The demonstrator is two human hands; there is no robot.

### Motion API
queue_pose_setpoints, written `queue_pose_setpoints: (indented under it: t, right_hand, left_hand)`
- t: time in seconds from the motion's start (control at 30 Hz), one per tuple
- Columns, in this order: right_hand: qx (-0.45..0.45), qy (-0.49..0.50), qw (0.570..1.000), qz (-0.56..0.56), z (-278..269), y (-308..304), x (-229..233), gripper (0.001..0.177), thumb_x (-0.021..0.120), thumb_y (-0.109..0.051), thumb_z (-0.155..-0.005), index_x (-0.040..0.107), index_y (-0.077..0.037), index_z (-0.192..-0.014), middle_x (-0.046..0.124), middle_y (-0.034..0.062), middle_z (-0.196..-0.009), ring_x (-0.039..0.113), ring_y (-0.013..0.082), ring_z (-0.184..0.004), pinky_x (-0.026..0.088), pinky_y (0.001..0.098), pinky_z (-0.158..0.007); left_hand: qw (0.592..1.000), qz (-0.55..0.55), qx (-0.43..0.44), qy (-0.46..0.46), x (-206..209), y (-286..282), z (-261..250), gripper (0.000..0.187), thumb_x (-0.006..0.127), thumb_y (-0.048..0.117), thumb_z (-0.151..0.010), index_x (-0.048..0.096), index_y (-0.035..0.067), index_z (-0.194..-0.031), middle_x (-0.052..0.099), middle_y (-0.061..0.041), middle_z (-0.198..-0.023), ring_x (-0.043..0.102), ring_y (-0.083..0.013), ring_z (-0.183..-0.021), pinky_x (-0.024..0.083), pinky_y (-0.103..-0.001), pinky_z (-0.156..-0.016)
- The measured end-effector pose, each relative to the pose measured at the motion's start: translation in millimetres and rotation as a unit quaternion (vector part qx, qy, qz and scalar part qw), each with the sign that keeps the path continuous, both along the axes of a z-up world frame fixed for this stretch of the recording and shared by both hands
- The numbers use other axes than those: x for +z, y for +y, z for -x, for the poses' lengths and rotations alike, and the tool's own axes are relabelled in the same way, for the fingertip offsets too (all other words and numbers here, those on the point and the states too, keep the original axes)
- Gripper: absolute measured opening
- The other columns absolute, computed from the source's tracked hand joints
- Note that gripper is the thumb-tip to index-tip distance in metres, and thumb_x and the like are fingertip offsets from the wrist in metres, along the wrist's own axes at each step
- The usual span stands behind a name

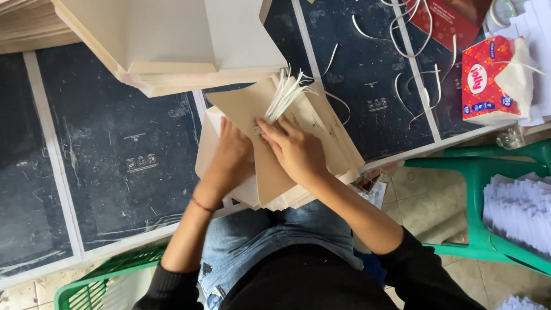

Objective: The person sits on a stool and repeatedly inserts white plastic ties through pre-punched holes in the spine of a book. They pull the ties through to secure the pages, working on a stack of books placed on their lap.

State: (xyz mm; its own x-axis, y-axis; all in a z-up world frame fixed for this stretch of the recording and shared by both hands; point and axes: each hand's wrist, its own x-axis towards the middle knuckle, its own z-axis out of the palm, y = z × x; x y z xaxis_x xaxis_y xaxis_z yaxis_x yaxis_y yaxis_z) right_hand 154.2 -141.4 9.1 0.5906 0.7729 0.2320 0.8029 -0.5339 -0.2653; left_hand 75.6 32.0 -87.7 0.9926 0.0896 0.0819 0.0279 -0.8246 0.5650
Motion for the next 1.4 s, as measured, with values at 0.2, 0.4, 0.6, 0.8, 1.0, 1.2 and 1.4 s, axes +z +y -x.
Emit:
queue_pose_setpoints:
  t: [0.2,0.4,0.6,0.8,1.0,1.2,1.4]
  right_hand:
    - [-0.025,-0.083,0.996,0.000,6,-3,-29,0.042,0.070,-0.035,-0.106,0.067,-0.036,-0.149,0.073,0.0105,-0.137,0.082,0.0292,-0.086,0.067,0.0440,-0.063]
    - [-0.004,-0.140,0.990,0.009,0,-5,-50,0.079,0.086,-0.020,-0.101,0.045,-0.042,-0.165,0.071,0.0153,-0.147,0.059,0.0134,-0.058,0.051,0.0284,-0.040]
    - [-0.067,0.109,0.984,0.125,6,8,-11,0.042,0.055,-0.038,-0.109,0.056,-0.044,-0.151,0.061,0.0176,-0.156,0.071,0.0410,-0.113,0.055,0.0518,-0.069]
    - [-0.099,-0.058,0.987,0.110,-10,10,8,0.012,0.058,-0.041,-0.116,0.061,-0.034,-0.126,0.063,0.0108,-0.124,0.069,0.0343,-0.091,0.052,0.0485,-0.058]
    - [-0.123,-0.282,0.949,0.074,-80,-45,57,0.037,0.062,-0.044,-0.124,0.067,-0.021,-0.096,0.066,0.0031,-0.084,0.066,0.0264,-0.063,0.048,0.0445,-0.045]
    - [-0.066,-0.196,0.978,-0.038,-86,-34,109,0.049,0.078,-0.007,-0.107,0.075,-0.028,-0.151,0.076,0.0074,-0.123,0.074,0.0372,-0.085,0.054,0.0525,-0.058]
    - [-0.027,-0.025,0.993,0.113,-87,43,6,0.033,0.057,-0.037,-0.110,0.072,-0.040,-0.139,0.068,0.0047,-0.110,0.078,0.0436,-0.076,0.064,0.0609,-0.067]
  left_hand:
    - [0.914,-0.248,0.219,-0.236,76,80,-7,0.038,0.074,0.002,-0.093,0.077,0.011,-0.130,0.070,-0.009,-0.127,0.071,-0.0328,-0.113,0.057,-0.043,-0.080]
    - [0.891,-0.332,0.199,-0.237,90,115,-34,0.019,0.099,0.023,-0.091,0.083,0.015,-0.089,0.066,-0.004,-0.092,0.064,-0.0268,-0.086,0.047,-0.043,-0.102]
    - [0.973,-0.062,0.125,-0.186,148,6,45,0.013,0.076,0.013,-0.108,0.065,0.007,-0.110,0.057,-0.028,-0.149,0.072,-0.0464,-0.097,0.060,-0.053,-0.072]
    - [0.983,0.015,0.103,-0.148,106,-64,85,0.020,0.080,0.021,-0.104,0.064,0.008,-0.099,0.067,-0.016,-0.123,0.070,-0.0354,-0.089,0.059,-0.048,-0.075]
    - [0.973,-0.085,0.158,-0.148,66,-74,72,0.039,0.091,0.034,-0.089,0.066,0.018,-0.115,0.065,-0.003,-0.120,0.062,-0.0296,-0.110,0.048,-0.043,-0.093]
    - [0.981,-0.102,0.102,-0.131,73,-64,75,0.064,0.072,0.039,-0.106,0.047,0.032,-0.165,0.041,-0.017,-0.171,0.042,-0.0413,-0.157,0.031,-0.066,-0.126]
    - [0.990,-0.052,0.107,-0.077,62,-69,70,0.067,0.070,0.047,-0.102,0.049,0.041,-0.166,0.043,-0.011,-0.169,0.023,-0.0412,-0.166,0.000,-0.076,-0.126]
